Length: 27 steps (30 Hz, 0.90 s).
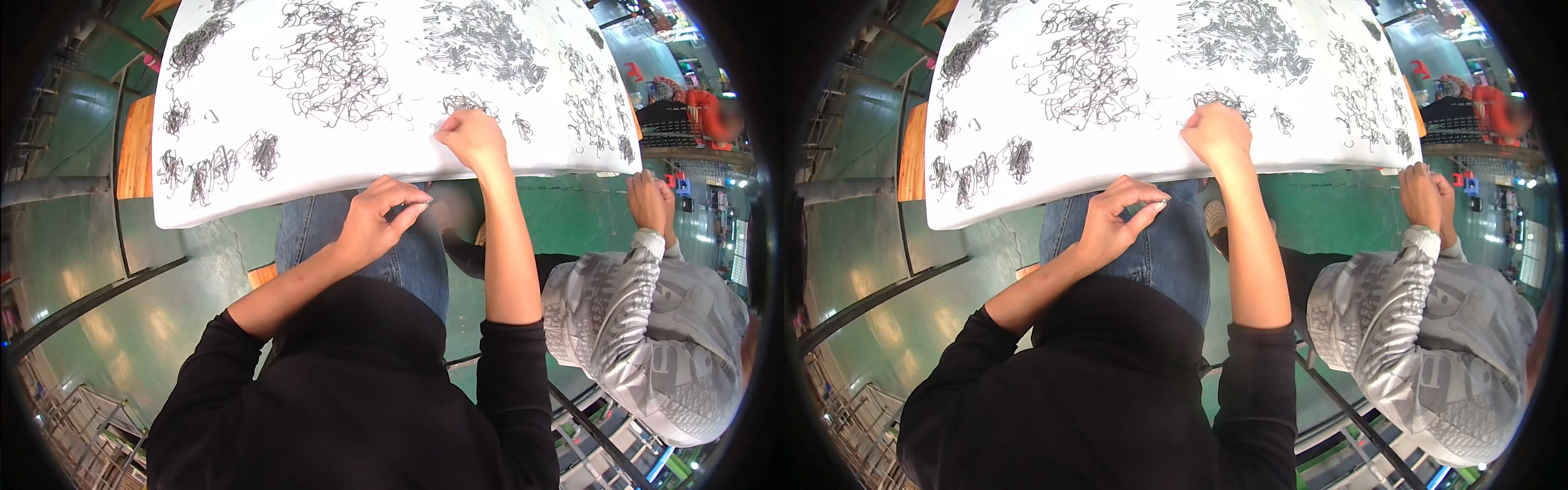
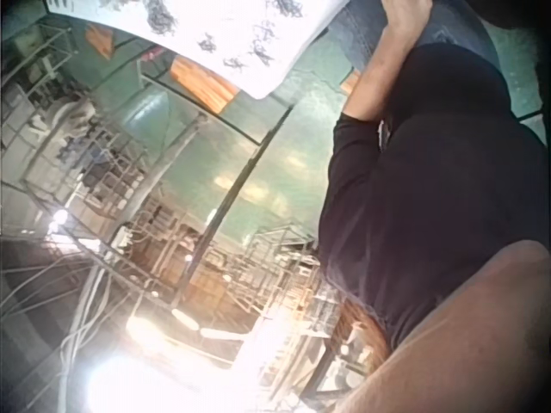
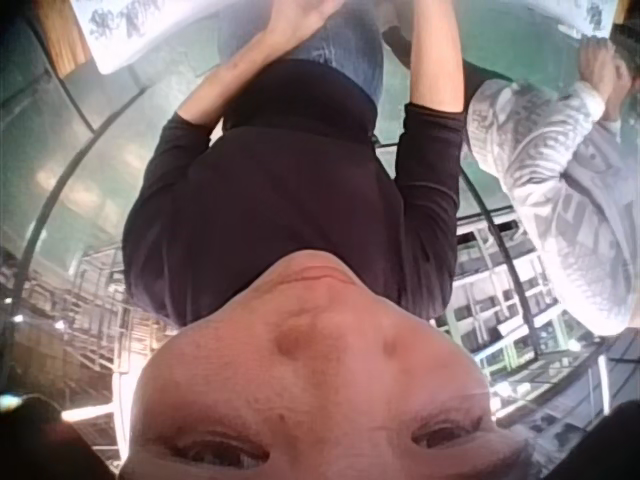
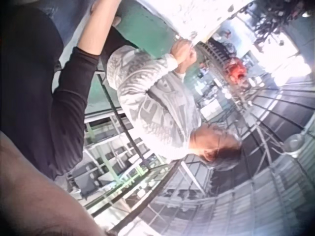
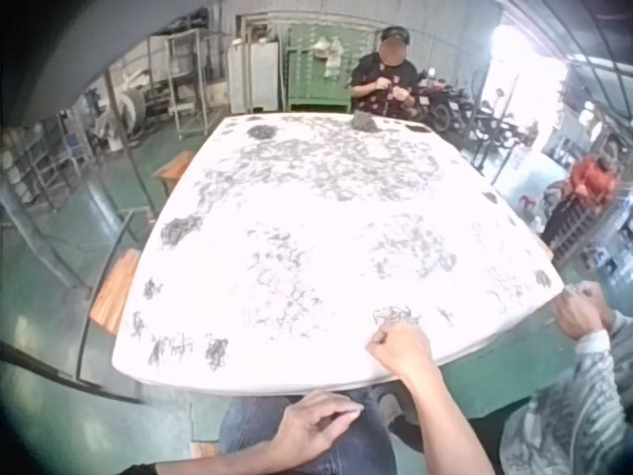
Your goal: The person sorts small metal paperclips on a large white sheet, picking them up and placing them into small piles. Another person works alongside at the same table, also handling paperclips. The camera wearer occasionally reaches toward a nearby metal rack.
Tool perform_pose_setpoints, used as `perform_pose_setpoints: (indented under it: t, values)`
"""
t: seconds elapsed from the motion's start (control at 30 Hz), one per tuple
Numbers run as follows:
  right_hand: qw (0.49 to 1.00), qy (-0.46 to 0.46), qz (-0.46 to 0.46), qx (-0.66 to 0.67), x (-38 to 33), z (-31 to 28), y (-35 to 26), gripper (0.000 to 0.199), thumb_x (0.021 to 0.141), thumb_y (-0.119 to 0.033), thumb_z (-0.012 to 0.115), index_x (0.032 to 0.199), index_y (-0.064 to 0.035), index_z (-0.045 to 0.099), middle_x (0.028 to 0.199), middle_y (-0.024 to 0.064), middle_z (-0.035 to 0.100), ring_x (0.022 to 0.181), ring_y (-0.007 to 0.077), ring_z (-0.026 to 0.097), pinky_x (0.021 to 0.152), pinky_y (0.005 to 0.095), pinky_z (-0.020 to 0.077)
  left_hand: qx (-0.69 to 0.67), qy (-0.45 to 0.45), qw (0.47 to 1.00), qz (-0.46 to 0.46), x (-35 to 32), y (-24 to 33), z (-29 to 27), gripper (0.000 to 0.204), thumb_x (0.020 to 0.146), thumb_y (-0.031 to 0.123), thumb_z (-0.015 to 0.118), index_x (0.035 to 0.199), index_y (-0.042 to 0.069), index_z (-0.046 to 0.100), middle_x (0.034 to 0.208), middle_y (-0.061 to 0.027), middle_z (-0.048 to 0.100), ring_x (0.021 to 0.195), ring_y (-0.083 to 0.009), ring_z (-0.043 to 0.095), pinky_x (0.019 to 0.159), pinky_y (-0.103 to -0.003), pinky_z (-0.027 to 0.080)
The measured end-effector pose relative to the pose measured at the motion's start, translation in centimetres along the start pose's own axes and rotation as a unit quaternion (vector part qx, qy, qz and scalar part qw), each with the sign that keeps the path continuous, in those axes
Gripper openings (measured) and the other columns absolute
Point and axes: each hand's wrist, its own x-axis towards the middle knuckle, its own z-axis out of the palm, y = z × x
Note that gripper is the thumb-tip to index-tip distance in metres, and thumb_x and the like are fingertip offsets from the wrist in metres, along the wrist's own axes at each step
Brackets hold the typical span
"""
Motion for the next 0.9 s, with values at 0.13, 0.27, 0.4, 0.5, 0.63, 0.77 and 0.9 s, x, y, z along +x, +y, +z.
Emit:
perform_pose_setpoints:
  t: [0.13,0.27,0.4,0.5,0.63,0.77,0.9]
  values:
    - [0.9,-0.015,0.062,0.43,-7.2,-0.2,0.9,0.014,0.08,-0.013,0.073,0.083,-0.0004,0.066,0.072,0.0058,0.067,0.058,0.0097,0.058,0.051,0.0226,0.0402,0.0,0.003,1.0,-0.001,0.0,-0.1,-0.2,0.015,0.081,-0.001,0.068,0.095,0.004,0.071,0.092,-0.0071,0.071,0.084,-0.0187,0.063,0.078,-0.031,0.05]
    - [0.833,0.005,0.058,0.551,-13.3,0.7,-0.1,0.01,0.083,-0.008,0.073,0.085,-0.0016,0.066,0.072,0.0053,0.067,0.056,0.0068,0.058,0.046,0.0185,0.0356,-0.009,0.009,1.0,0.01,0.2,0.0,-0.2,0.015,0.081,0.0,0.068,0.095,0.005,0.071,0.093,-0.0064,0.071,0.083,-0.0177,0.063,0.076,-0.029,0.05]
    - [0.816,0.035,0.092,0.569,-14.4,1.3,-0.7,0.009,0.084,-0.006,0.072,0.085,-0.0002,0.066,0.073,0.0071,0.068,0.058,0.008,0.06,0.047,0.0188,0.0374,-0.012,-0.004,1.0,0.015,0.5,0.2,0.0,0.016,0.081,0.001,0.069,0.096,0.005,0.072,0.093,-0.0059,0.071,0.084,-0.0168,0.063,0.075,-0.029,0.05]
    - [0.815,0.078,0.087,0.567,-14.3,1.6,-0.9,0.01,0.086,-0.007,0.071,0.087,0.001,0.065,0.075,0.008,0.068,0.061,0.0096,0.061,0.052,0.0196,0.0432,-0.009,-0.008,1.0,0.018,0.7,0.6,0.1,0.018,0.081,0.001,0.07,0.098,0.005,0.071,0.093,-0.0058,0.071,0.084,-0.0169,0.063,0.075,-0.029,0.05]
    - [0.816,0.173,0.036,0.551,-14.8,2.8,-1.5,0.009,0.087,-0.004,0.069,0.089,0.0023,0.063,0.079,0.0085,0.067,0.066,0.0101,0.063,0.059,0.0214,0.0501,0.012,-0.016,0.999,0.05,1.0,1.1,0.3,0.026,0.08,0.002,0.07,0.106,0.005,0.069,0.093,-0.0073,0.07,0.086,-0.0191,0.063,0.077,-0.031,0.05]
    - [0.814,0.241,0.001,0.529,-15.5,3.5,-1.3,0.009,0.085,0.003,0.068,0.088,0.0013,0.06,0.081,0.0083,0.066,0.069,0.0112,0.064,0.064,0.0231,0.0536,0.058,0.002,0.991,0.125,3.8,0.1,-0.9,0.032,0.078,0.004,0.07,0.11,0.007,0.067,0.095,-0.0106,0.066,0.088,-0.0276,0.059,0.079,-0.036,0.048]
    - [0.814,0.258,-0.019,0.519,-15.6,3.6,-0.5,0.01,0.083,0.004,0.07,0.087,0.0018,0.061,0.083,0.0097,0.066,0.067,0.0129,0.065,0.061,0.0228,0.0522,0.192,0.011,0.974,0.122,13.0,-4.4,-2.7,0.014,0.085,0.013,0.067,0.096,0.007,0.072,0.095,-0.0097,0.069,0.092,-0.026,0.061,0.082,-0.035,0.049]
